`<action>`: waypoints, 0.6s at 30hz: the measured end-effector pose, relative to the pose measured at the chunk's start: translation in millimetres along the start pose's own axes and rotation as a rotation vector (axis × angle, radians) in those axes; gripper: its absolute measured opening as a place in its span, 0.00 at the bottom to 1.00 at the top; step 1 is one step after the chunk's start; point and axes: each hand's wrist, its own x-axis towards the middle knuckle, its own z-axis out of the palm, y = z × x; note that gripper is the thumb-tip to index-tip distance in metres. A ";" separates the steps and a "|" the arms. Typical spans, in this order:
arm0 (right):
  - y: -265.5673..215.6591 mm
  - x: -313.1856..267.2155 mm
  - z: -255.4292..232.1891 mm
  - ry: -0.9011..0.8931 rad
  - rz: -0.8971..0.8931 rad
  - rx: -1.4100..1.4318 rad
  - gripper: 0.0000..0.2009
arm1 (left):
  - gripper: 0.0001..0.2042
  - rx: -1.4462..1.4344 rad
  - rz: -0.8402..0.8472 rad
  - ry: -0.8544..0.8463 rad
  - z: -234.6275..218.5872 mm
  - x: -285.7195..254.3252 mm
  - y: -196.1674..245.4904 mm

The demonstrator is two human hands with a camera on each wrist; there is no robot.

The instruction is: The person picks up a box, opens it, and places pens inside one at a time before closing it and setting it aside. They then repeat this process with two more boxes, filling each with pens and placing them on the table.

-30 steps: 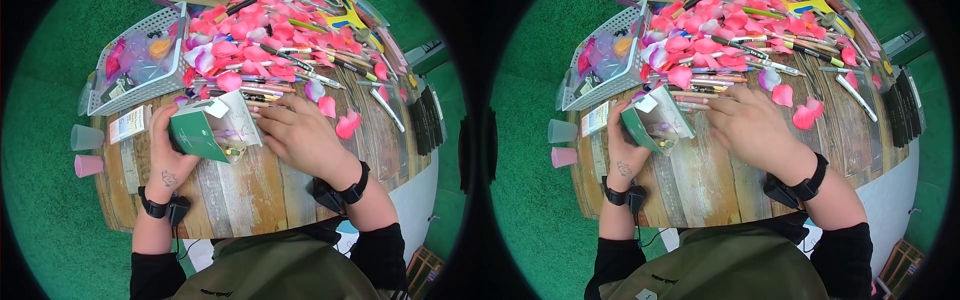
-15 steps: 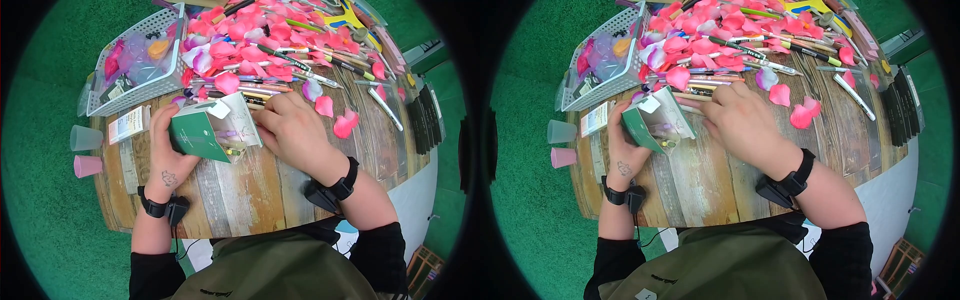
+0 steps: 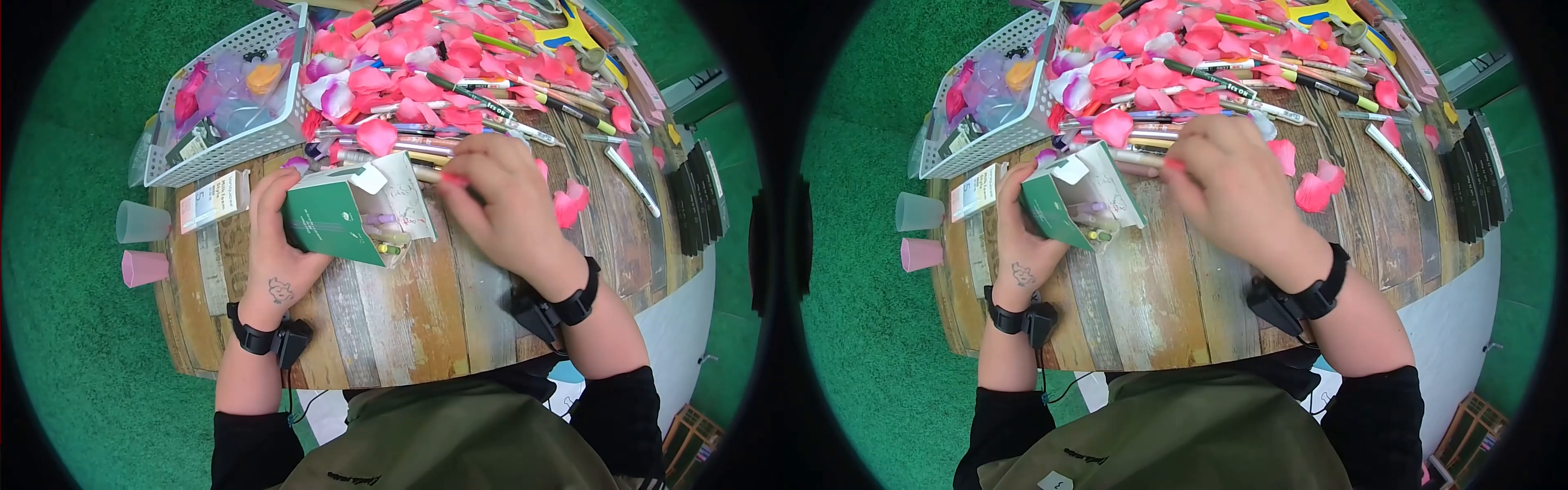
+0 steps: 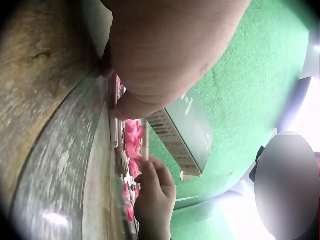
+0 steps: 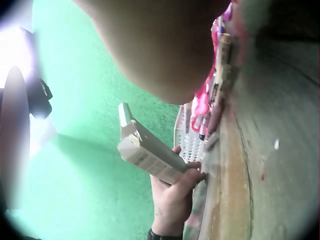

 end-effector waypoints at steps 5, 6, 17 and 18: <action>8.1 0.9 -18.2 0.053 0.476 0.501 0.10 | 0.49 0.021 -0.009 -0.037 -1.3 -1.4 -4.8; 9.7 2.0 -22.1 0.070 0.624 0.673 0.11 | 0.49 0.015 -0.013 -0.038 -1.0 -1.5 -5.3; 13.3 -1.0 -39.1 -0.276 0.582 1.074 0.10 | 0.42 -0.011 -0.023 -0.009 -0.6 1.2 1.3; 12.9 -0.4 -39.1 -0.290 0.581 1.091 0.09 | 0.42 -0.004 -0.012 -0.008 -1.1 1.8 1.6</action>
